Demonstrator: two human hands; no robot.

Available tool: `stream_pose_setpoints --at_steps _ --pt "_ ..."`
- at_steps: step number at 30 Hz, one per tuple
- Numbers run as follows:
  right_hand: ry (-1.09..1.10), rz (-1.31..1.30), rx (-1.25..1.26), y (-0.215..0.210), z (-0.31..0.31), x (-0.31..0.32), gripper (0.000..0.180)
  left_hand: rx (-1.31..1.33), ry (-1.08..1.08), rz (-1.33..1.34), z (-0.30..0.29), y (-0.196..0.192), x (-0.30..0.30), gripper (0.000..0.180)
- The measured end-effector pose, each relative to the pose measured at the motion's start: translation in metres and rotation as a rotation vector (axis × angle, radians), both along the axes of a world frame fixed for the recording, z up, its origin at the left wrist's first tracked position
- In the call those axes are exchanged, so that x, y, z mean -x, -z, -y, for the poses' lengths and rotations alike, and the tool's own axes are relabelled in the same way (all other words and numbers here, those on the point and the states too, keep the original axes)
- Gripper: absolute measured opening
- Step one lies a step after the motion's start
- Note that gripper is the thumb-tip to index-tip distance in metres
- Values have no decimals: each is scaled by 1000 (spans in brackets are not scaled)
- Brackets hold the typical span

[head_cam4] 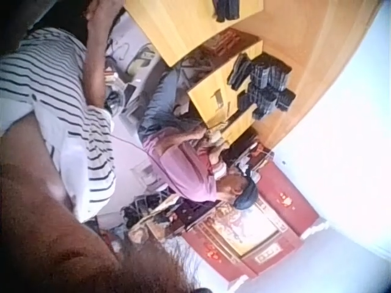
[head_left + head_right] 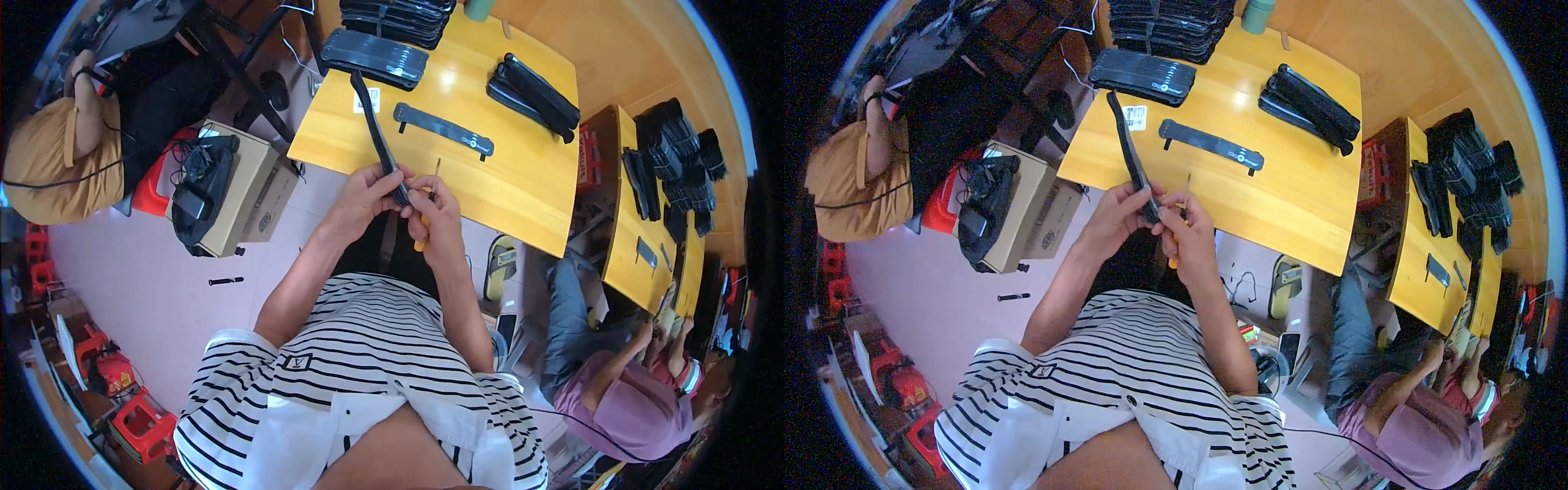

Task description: Assembling and inspecting black leather straps by attaching metal hardware components.

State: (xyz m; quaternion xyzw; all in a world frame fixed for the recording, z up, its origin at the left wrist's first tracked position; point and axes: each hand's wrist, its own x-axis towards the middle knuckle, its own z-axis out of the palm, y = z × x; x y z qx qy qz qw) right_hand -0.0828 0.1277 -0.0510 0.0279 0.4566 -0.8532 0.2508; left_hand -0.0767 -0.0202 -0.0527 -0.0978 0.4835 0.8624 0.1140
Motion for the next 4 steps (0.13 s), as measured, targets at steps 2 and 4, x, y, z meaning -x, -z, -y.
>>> stream_pose_setpoints --at_steps 2,4 --pt "6 -17 -65 -3 0 0 16 -138 32 -10 1 0 -2 25" --pt "19 -72 -128 -16 1 0 26 -101 -74 -51 4 4 0 35"
